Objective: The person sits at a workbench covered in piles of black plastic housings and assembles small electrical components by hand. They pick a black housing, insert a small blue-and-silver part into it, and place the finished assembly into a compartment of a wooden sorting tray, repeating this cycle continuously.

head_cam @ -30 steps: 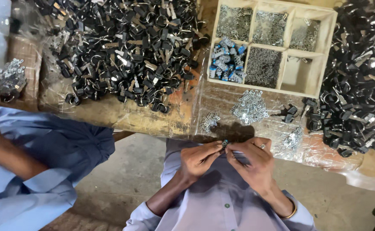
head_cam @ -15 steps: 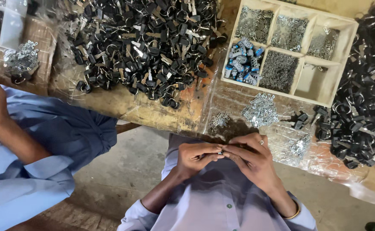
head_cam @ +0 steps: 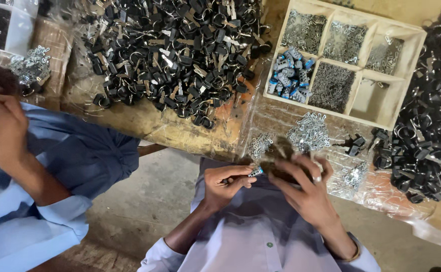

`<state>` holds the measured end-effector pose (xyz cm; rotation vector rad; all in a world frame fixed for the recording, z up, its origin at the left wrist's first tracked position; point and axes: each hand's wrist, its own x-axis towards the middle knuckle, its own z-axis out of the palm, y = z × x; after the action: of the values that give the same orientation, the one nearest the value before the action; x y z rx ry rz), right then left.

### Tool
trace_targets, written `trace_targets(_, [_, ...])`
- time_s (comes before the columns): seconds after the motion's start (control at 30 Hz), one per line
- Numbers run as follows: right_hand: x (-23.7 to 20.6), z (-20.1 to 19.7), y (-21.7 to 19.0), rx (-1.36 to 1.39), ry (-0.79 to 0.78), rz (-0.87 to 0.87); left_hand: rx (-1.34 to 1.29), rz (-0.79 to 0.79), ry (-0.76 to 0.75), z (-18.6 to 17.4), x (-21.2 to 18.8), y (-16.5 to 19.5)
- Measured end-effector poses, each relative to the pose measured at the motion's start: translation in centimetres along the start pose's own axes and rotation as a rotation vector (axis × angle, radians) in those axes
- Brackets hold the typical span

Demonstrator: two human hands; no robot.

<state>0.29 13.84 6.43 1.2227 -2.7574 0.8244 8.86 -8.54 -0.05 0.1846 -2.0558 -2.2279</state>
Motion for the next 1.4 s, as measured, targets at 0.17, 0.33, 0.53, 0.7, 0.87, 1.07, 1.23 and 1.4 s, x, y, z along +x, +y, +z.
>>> trace_targets(0.17, [-2.9,-0.2,1.4,0.253,0.069,0.143,0.0,-0.016,-0.043,1.1,0.5,0.0])
trace_targets(0.33, [-3.4,-0.6,1.6,0.444,0.368,0.408,-0.04,-0.022,-0.098,2.9,0.7,0.2])
trace_targets(0.53, [-3.1,0.1,0.3,0.389,0.315,0.383,0.019,0.014,-0.143,3.9,0.8,0.0])
trace_targets(0.7, [-3.3,1.6,-0.4,0.749,0.308,0.618,0.106,0.026,-0.117,4.3,0.8,0.4])
trace_targets(0.87, [-3.1,1.3,-0.7,0.522,0.247,0.511,0.415,0.321,-0.116,4.0,1.1,1.2])
trace_targets(1.07, [-4.2,-2.3,1.4,0.208,0.142,0.366,0.431,0.366,-0.15,4.8,1.7,1.7])
trace_targets(1.23, [-6.0,-4.8,3.8,-0.115,0.384,0.556,0.186,0.131,-0.147,5.4,1.8,1.3])
trace_targets(1.4, [-7.8,-4.2,3.8,-0.09,0.243,0.356,0.057,0.045,-0.121,5.6,1.6,0.3])
